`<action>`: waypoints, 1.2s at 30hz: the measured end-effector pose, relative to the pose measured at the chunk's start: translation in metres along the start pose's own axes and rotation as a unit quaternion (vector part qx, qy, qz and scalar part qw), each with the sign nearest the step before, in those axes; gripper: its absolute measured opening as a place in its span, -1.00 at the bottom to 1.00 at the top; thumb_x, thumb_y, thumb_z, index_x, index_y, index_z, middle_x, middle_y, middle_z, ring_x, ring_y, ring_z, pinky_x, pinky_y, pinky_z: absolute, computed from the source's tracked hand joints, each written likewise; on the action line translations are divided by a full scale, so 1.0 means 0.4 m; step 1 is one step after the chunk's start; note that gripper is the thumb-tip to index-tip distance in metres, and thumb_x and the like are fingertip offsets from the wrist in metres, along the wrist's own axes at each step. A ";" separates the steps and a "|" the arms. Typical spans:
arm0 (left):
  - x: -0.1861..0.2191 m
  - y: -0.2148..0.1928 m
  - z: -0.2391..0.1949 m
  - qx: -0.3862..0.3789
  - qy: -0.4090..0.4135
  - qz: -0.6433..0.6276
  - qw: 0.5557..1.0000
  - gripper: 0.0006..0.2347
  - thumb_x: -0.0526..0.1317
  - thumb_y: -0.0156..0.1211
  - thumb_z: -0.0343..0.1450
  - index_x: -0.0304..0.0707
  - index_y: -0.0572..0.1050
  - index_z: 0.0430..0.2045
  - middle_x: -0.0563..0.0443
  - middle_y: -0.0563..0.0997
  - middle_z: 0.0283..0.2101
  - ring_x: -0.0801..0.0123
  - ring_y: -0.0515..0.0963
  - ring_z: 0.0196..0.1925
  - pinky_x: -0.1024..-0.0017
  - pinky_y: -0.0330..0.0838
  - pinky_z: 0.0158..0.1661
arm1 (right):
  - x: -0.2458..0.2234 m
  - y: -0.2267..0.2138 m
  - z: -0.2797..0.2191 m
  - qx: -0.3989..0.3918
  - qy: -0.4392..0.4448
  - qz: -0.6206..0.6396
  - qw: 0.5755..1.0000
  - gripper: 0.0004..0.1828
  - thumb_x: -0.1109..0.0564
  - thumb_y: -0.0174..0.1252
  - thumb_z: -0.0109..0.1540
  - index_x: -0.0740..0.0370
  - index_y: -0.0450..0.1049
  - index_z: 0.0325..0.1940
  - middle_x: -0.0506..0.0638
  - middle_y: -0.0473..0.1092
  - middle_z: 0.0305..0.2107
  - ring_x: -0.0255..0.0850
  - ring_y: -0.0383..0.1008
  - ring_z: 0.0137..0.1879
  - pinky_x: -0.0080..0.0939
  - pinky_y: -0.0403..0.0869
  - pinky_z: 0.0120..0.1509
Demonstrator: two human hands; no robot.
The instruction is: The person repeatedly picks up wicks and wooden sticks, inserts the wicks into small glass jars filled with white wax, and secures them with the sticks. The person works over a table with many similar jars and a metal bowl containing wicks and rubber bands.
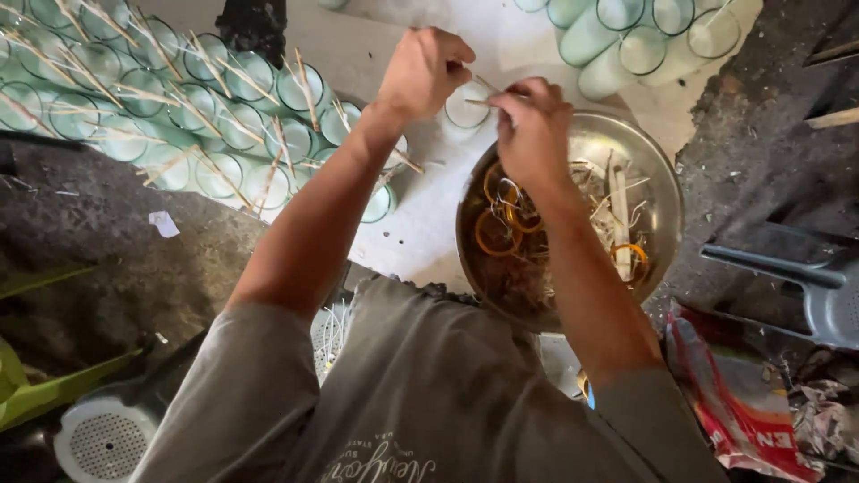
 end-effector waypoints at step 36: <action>-0.083 0.082 0.010 -0.174 -0.104 0.033 0.979 -0.94 -0.18 0.44 0.29 0.02 0.73 -0.43 0.43 0.73 -0.26 0.65 0.67 -0.24 0.58 0.51 -0.09 | -0.092 -0.006 0.092 0.015 -0.095 0.050 0.994 -0.73 0.33 0.27 0.35 0.30 0.48 0.14 0.12 0.58 -0.26 0.00 0.61 -0.18 -0.03 0.62 -0.08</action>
Point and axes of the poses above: each hand's wrist, its own z-axis towards the middle knuckle, its own y-axis out of the palm, x = y × z, the point moved 6 cm from there along z, towards the middle knuckle
